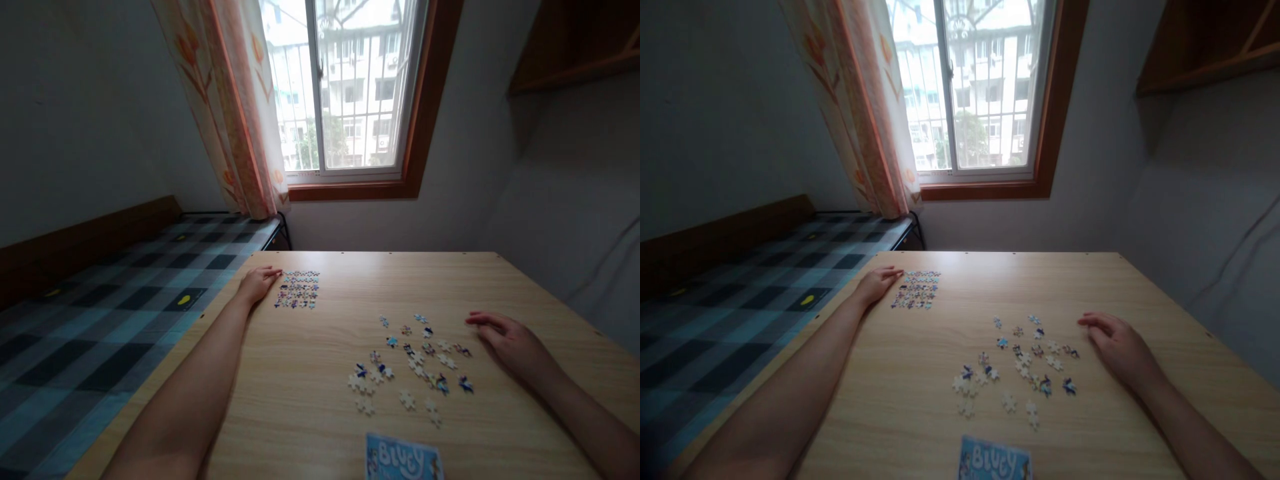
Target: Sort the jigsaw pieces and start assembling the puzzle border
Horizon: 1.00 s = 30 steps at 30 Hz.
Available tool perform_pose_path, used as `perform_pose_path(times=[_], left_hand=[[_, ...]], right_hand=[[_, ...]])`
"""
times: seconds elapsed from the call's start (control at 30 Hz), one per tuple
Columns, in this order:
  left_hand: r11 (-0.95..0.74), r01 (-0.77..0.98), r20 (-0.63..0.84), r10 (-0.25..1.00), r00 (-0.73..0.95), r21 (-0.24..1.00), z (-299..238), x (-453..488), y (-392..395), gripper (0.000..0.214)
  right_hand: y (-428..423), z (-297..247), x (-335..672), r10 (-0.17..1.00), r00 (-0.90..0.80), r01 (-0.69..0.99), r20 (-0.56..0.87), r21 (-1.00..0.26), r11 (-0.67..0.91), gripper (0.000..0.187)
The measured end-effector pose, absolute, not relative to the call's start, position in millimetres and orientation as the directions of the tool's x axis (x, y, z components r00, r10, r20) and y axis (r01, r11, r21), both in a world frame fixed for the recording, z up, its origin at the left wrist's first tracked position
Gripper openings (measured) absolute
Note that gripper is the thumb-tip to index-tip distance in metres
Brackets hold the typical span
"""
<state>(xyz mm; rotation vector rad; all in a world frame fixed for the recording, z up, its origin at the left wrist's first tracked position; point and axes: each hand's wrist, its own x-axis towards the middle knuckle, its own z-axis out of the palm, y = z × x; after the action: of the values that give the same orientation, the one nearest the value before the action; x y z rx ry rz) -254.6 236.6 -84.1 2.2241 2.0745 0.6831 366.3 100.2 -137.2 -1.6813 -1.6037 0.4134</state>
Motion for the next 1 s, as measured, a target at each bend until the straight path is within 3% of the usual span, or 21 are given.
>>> perform_pose_path(times=[0.23, 0.43, 0.73, 1.0], left_hand=[[-0.007, 0.941, 0.356, 0.927, -0.121, 0.339, -76.4, -249.4, 236.1, 0.051], [0.198, 0.947, 0.332, 0.902, -0.277, 0.253, -73.1, -243.5, 238.4, 0.053], [0.343, 0.925, 0.258, 0.890, -0.376, 0.162, -68.0, -233.5, 233.7, 0.050], [0.400, 0.900, 0.255, 0.864, -0.434, 0.176, -73.0, -227.3, 216.3, 0.048]], right_hand=[[96.8, -126.6, 352.7, 0.949, 0.069, 0.709, 0.307, -0.684, 0.170, 0.040], [91.1, -114.4, 337.0, 0.917, -0.192, 0.723, 0.348, -0.582, 0.372, 0.043], [109.7, -99.9, 317.9, 0.909, -0.408, 0.772, 0.089, -0.497, 0.395, 0.055], [155.2, -91.5, 286.8, 0.929, -0.371, 0.872, -0.004, -0.346, 0.347, 0.056]])
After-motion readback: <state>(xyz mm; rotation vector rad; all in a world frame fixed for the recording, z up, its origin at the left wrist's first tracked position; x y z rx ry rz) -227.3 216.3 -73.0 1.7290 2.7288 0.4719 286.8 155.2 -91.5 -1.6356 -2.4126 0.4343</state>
